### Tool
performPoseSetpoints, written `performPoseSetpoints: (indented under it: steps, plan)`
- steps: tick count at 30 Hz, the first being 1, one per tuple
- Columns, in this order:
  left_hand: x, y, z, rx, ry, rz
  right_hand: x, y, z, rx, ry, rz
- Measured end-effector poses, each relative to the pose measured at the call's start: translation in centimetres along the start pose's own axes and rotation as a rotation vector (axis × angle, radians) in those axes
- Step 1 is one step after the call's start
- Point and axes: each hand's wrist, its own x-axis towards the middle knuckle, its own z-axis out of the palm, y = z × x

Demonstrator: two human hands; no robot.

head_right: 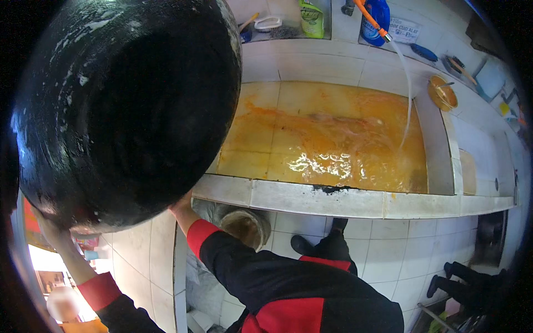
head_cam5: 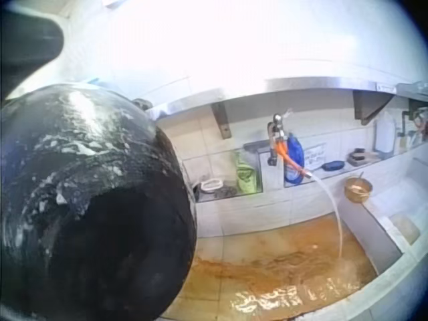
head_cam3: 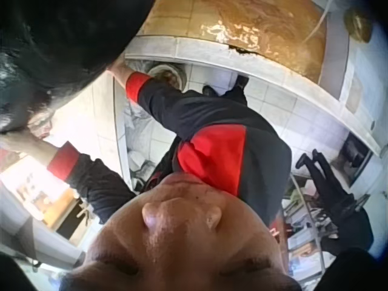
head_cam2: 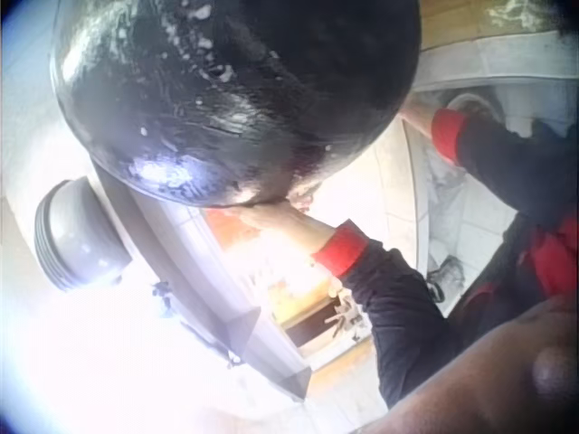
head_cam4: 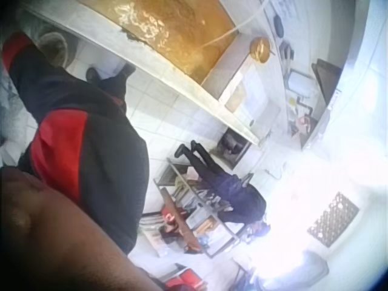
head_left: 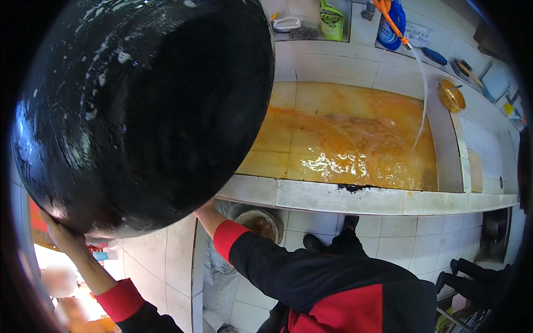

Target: The person scrubs a large, dirty metal pan with a steel wool pad in a kitchen sink. They rinse the pan with water from a faucet, scrub the exterior bottom, and continue rinsing until the pan appears clean.

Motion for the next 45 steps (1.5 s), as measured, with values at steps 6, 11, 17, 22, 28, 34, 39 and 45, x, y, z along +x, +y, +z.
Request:
performPoseSetpoints:
  steps: [6,11,17,22,28,34,39,45]
  plan:
    - [0.7,0.3,-1.0,0.064,-0.034,0.087,-3.2,-1.1,1.0,-0.037,-0.074,0.088]
    - [0.9,0.9,-3.0,0.202,-0.095,0.25,-7.6,-3.6,5.6,-0.097,0.161,0.107]
    - [-5.3,2.5,0.0,-0.029,-0.105,0.027,-11.0,-8.5,6.2,-0.126,-0.013,0.211]
    - [-8.8,2.8,0.5,-0.038,-0.101,-0.026,-15.6,-12.3,7.8,-0.262,0.004,0.233]
    - [-12.2,4.3,0.3,0.096,-0.072,0.005,-19.9,-15.2,10.6,-0.355,0.018,0.292]
    - [-16.2,6.8,1.2,0.061,-0.101,-0.048,-23.0,-18.8,8.5,-0.336,0.029,0.346]
    - [-18.7,6.4,0.8,0.078,-0.085,0.009,-25.9,-22.3,9.3,-0.266,0.136,0.27]
    - [-22.1,7.3,1.8,0.114,-0.063,-0.022,-27.5,-23.4,13.2,-0.207,0.212,0.074]
